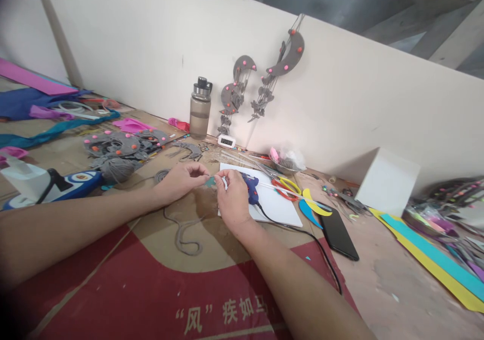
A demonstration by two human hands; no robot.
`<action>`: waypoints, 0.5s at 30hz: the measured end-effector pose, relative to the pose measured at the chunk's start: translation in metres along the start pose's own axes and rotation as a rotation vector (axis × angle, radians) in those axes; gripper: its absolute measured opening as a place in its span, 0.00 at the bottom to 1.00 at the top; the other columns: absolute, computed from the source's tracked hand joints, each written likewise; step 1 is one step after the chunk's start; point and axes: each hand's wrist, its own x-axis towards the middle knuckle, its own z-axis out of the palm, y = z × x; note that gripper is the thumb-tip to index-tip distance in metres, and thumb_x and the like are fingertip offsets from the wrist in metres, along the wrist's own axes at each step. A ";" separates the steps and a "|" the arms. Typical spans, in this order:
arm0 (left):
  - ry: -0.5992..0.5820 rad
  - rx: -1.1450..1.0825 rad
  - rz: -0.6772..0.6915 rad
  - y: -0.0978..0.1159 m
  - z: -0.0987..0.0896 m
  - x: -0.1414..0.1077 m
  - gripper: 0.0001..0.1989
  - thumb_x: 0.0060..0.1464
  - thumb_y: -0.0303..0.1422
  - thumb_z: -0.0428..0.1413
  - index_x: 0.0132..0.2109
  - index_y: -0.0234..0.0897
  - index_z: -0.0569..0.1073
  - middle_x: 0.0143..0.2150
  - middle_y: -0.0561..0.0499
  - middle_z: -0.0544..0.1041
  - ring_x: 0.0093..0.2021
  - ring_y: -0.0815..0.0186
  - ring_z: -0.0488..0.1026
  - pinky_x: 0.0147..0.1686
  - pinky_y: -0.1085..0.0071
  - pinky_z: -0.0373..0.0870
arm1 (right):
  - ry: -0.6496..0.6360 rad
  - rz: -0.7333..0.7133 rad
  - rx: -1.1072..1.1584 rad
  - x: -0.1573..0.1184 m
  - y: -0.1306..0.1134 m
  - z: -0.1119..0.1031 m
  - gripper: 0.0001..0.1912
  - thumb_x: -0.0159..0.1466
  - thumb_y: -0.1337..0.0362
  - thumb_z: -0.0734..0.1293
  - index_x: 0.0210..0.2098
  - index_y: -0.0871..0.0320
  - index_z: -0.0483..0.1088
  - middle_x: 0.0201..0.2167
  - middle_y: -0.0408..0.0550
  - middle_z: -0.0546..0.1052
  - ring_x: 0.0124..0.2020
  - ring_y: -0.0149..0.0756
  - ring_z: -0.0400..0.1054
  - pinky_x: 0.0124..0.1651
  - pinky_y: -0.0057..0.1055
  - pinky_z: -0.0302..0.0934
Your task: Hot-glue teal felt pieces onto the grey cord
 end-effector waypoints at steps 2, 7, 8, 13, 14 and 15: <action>-0.002 -0.004 0.010 -0.001 0.000 0.000 0.07 0.46 0.32 0.54 0.30 0.33 0.73 0.26 0.53 0.74 0.28 0.70 0.67 0.30 0.74 0.63 | 0.000 0.005 -0.002 0.000 0.000 0.000 0.07 0.61 0.61 0.62 0.32 0.57 0.69 0.30 0.43 0.71 0.32 0.33 0.61 0.37 0.30 0.54; -0.013 -0.038 0.017 0.000 0.000 -0.001 0.07 0.45 0.33 0.55 0.30 0.32 0.73 0.25 0.53 0.73 0.26 0.71 0.66 0.29 0.75 0.62 | -0.009 0.008 -0.002 0.001 0.000 0.000 0.08 0.60 0.60 0.61 0.33 0.57 0.70 0.30 0.44 0.72 0.32 0.33 0.62 0.37 0.30 0.55; -0.016 -0.041 0.015 0.001 0.000 -0.001 0.07 0.46 0.32 0.55 0.30 0.32 0.73 0.25 0.54 0.73 0.26 0.71 0.66 0.28 0.76 0.62 | -0.009 0.007 0.000 0.001 0.000 0.000 0.08 0.60 0.60 0.61 0.33 0.56 0.70 0.31 0.44 0.72 0.32 0.33 0.62 0.37 0.30 0.55; -0.032 -0.054 0.021 0.001 -0.001 -0.001 0.07 0.46 0.32 0.54 0.30 0.32 0.72 0.26 0.53 0.72 0.27 0.71 0.66 0.29 0.75 0.62 | -0.018 0.008 0.005 0.001 0.000 0.000 0.09 0.60 0.61 0.60 0.32 0.57 0.70 0.31 0.44 0.72 0.32 0.33 0.63 0.37 0.29 0.55; -0.036 -0.055 0.027 0.001 -0.001 -0.001 0.07 0.46 0.32 0.54 0.30 0.32 0.72 0.26 0.53 0.73 0.27 0.70 0.67 0.30 0.75 0.63 | -0.019 0.008 0.001 0.001 0.000 0.000 0.09 0.60 0.61 0.60 0.32 0.57 0.70 0.31 0.44 0.72 0.32 0.33 0.63 0.37 0.29 0.55; -0.037 -0.050 0.032 0.000 -0.001 -0.001 0.07 0.46 0.32 0.54 0.30 0.32 0.72 0.26 0.53 0.73 0.28 0.70 0.67 0.30 0.75 0.63 | -0.020 0.008 -0.006 0.001 0.000 0.000 0.08 0.60 0.61 0.60 0.31 0.57 0.69 0.30 0.44 0.72 0.31 0.33 0.63 0.36 0.29 0.55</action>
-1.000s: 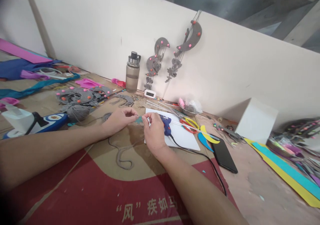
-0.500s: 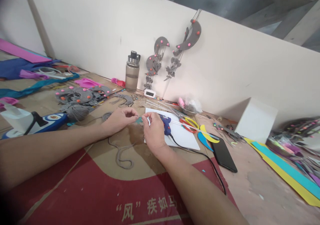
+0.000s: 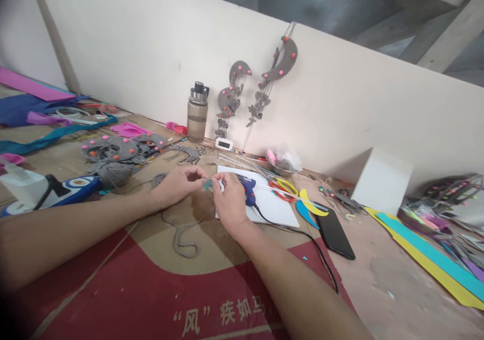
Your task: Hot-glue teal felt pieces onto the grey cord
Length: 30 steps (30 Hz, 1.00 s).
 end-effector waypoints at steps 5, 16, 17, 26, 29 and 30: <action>0.002 0.035 0.020 -0.004 0.000 0.001 0.06 0.46 0.31 0.54 0.30 0.33 0.72 0.26 0.53 0.73 0.27 0.71 0.67 0.30 0.75 0.63 | -0.016 0.006 0.002 0.000 0.000 0.002 0.08 0.60 0.61 0.59 0.31 0.57 0.68 0.29 0.43 0.72 0.31 0.32 0.63 0.36 0.28 0.55; 0.002 0.063 0.032 -0.001 -0.001 0.000 0.06 0.47 0.33 0.54 0.30 0.33 0.72 0.26 0.53 0.73 0.27 0.70 0.67 0.30 0.74 0.63 | -0.040 0.002 0.049 -0.001 0.000 0.005 0.06 0.58 0.65 0.58 0.29 0.57 0.66 0.27 0.42 0.69 0.28 0.30 0.60 0.33 0.27 0.55; -0.002 0.060 0.027 0.000 -0.001 0.000 0.07 0.47 0.33 0.54 0.30 0.33 0.71 0.26 0.53 0.73 0.28 0.70 0.67 0.30 0.74 0.64 | -0.041 0.002 0.052 -0.001 -0.001 0.005 0.06 0.58 0.65 0.58 0.29 0.57 0.66 0.27 0.42 0.69 0.28 0.30 0.60 0.33 0.27 0.55; -0.041 0.025 0.068 -0.015 0.000 0.002 0.08 0.48 0.34 0.53 0.31 0.34 0.71 0.27 0.53 0.72 0.29 0.69 0.67 0.30 0.74 0.63 | 0.021 -0.050 -0.038 -0.007 -0.007 0.006 0.06 0.57 0.67 0.58 0.30 0.58 0.66 0.26 0.42 0.69 0.28 0.31 0.61 0.32 0.27 0.55; -0.049 -0.002 0.090 -0.018 0.001 0.003 0.08 0.49 0.35 0.53 0.32 0.34 0.70 0.28 0.52 0.73 0.30 0.69 0.67 0.32 0.73 0.64 | 0.031 -0.065 -0.080 -0.008 -0.007 0.006 0.06 0.57 0.67 0.58 0.31 0.57 0.66 0.27 0.43 0.70 0.28 0.31 0.61 0.33 0.28 0.55; -0.050 -0.005 0.098 -0.019 0.000 0.004 0.08 0.49 0.35 0.53 0.32 0.34 0.70 0.28 0.52 0.72 0.29 0.69 0.67 0.32 0.73 0.64 | 0.036 -0.067 -0.088 -0.009 -0.007 0.007 0.06 0.57 0.67 0.58 0.31 0.57 0.66 0.27 0.43 0.70 0.28 0.32 0.62 0.33 0.28 0.56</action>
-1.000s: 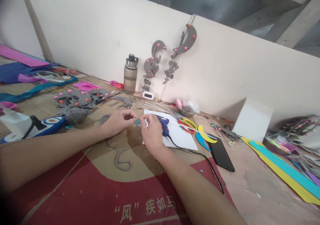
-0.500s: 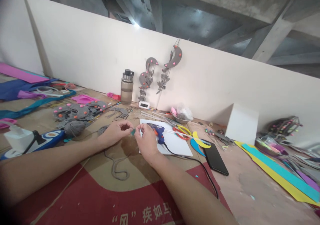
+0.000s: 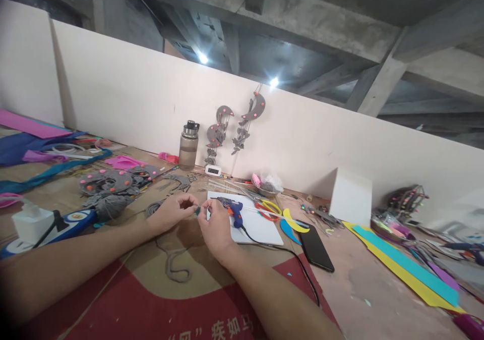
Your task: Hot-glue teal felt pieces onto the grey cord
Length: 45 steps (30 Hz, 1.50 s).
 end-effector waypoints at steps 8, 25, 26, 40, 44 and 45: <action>0.004 0.019 0.010 0.002 -0.001 -0.001 0.08 0.48 0.36 0.53 0.31 0.34 0.70 0.27 0.53 0.71 0.28 0.69 0.66 0.30 0.74 0.63 | 0.019 -0.023 0.017 -0.002 0.004 0.005 0.05 0.57 0.67 0.59 0.31 0.57 0.66 0.27 0.43 0.70 0.28 0.32 0.62 0.32 0.28 0.56; 0.005 0.053 -0.017 0.012 -0.001 -0.002 0.08 0.46 0.36 0.53 0.29 0.34 0.70 0.26 0.52 0.72 0.27 0.68 0.67 0.29 0.73 0.63 | 0.060 -0.008 0.056 -0.005 0.007 0.010 0.05 0.57 0.68 0.58 0.30 0.56 0.65 0.28 0.43 0.70 0.30 0.33 0.62 0.35 0.29 0.57; 0.005 0.048 -0.020 0.011 -0.001 -0.001 0.08 0.46 0.36 0.54 0.29 0.34 0.70 0.25 0.52 0.72 0.27 0.68 0.66 0.29 0.73 0.63 | 0.061 -0.007 0.055 -0.005 0.008 0.011 0.05 0.57 0.68 0.58 0.30 0.56 0.65 0.27 0.43 0.69 0.29 0.33 0.62 0.34 0.29 0.57; -0.049 0.042 -0.008 -0.002 -0.002 0.000 0.09 0.49 0.36 0.52 0.31 0.34 0.71 0.27 0.53 0.72 0.28 0.68 0.66 0.29 0.74 0.63 | 0.038 0.036 0.062 -0.005 0.007 0.010 0.05 0.57 0.68 0.58 0.31 0.57 0.65 0.26 0.42 0.68 0.27 0.32 0.61 0.31 0.27 0.55; -0.044 0.045 -0.004 -0.004 -0.001 0.000 0.08 0.49 0.35 0.52 0.31 0.34 0.71 0.27 0.53 0.72 0.29 0.68 0.66 0.30 0.74 0.63 | 0.035 0.038 0.056 -0.005 0.006 0.009 0.06 0.57 0.69 0.58 0.31 0.57 0.65 0.27 0.42 0.68 0.28 0.31 0.61 0.31 0.27 0.55; -0.042 0.048 -0.009 -0.003 -0.001 0.000 0.08 0.49 0.35 0.52 0.31 0.34 0.71 0.27 0.53 0.72 0.29 0.68 0.66 0.30 0.74 0.63 | 0.035 0.032 0.056 -0.005 0.007 0.010 0.06 0.56 0.69 0.58 0.31 0.57 0.65 0.27 0.42 0.69 0.28 0.31 0.61 0.31 0.27 0.55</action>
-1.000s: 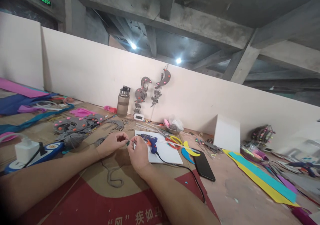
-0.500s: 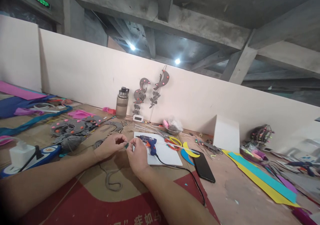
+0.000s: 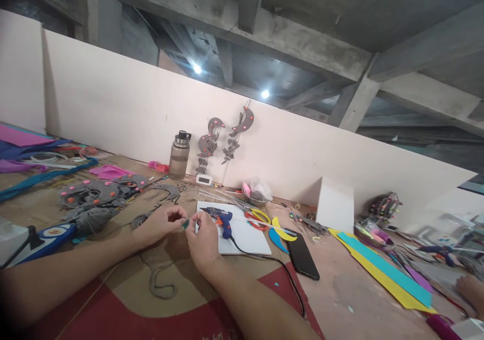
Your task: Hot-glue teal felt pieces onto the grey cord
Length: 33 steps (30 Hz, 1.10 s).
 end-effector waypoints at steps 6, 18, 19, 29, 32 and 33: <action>0.004 0.023 -0.019 0.002 0.000 0.000 0.09 0.48 0.35 0.52 0.31 0.33 0.71 0.27 0.52 0.72 0.29 0.68 0.67 0.30 0.74 0.64 | 0.002 -0.009 0.009 -0.001 0.003 0.002 0.06 0.56 0.69 0.59 0.32 0.58 0.66 0.27 0.42 0.68 0.28 0.31 0.60 0.32 0.27 0.54; -0.005 0.022 -0.019 0.000 -0.001 0.000 0.09 0.49 0.36 0.53 0.31 0.33 0.70 0.27 0.53 0.72 0.28 0.69 0.66 0.30 0.74 0.62 | -0.010 -0.004 -0.002 0.000 0.001 0.000 0.04 0.57 0.69 0.59 0.31 0.58 0.65 0.26 0.41 0.66 0.27 0.30 0.58 0.31 0.27 0.52; -0.007 0.020 -0.023 0.000 -0.001 0.000 0.09 0.49 0.36 0.53 0.31 0.33 0.70 0.27 0.53 0.72 0.28 0.69 0.66 0.30 0.74 0.62 | -0.012 -0.004 -0.002 0.000 0.000 0.000 0.04 0.57 0.69 0.59 0.31 0.58 0.65 0.26 0.41 0.66 0.27 0.30 0.58 0.31 0.27 0.52; -0.007 -0.012 -0.045 0.006 -0.001 -0.001 0.09 0.48 0.35 0.53 0.31 0.32 0.70 0.27 0.52 0.72 0.28 0.69 0.66 0.30 0.74 0.62 | -0.014 -0.008 -0.016 0.000 0.002 0.001 0.04 0.58 0.67 0.59 0.31 0.58 0.65 0.26 0.42 0.67 0.28 0.31 0.59 0.32 0.27 0.52; -0.002 0.005 -0.049 0.008 -0.002 -0.001 0.08 0.48 0.34 0.53 0.31 0.33 0.71 0.27 0.52 0.72 0.28 0.69 0.66 0.30 0.74 0.62 | -0.009 -0.008 -0.010 0.001 0.003 0.001 0.04 0.58 0.67 0.59 0.31 0.58 0.65 0.26 0.42 0.67 0.27 0.31 0.59 0.32 0.27 0.52; -0.003 0.009 -0.047 0.008 -0.002 -0.001 0.08 0.48 0.34 0.53 0.31 0.33 0.71 0.27 0.53 0.72 0.28 0.69 0.66 0.30 0.74 0.62 | -0.009 -0.010 -0.009 0.001 0.003 0.001 0.04 0.58 0.67 0.59 0.32 0.58 0.65 0.26 0.42 0.67 0.27 0.31 0.59 0.32 0.27 0.52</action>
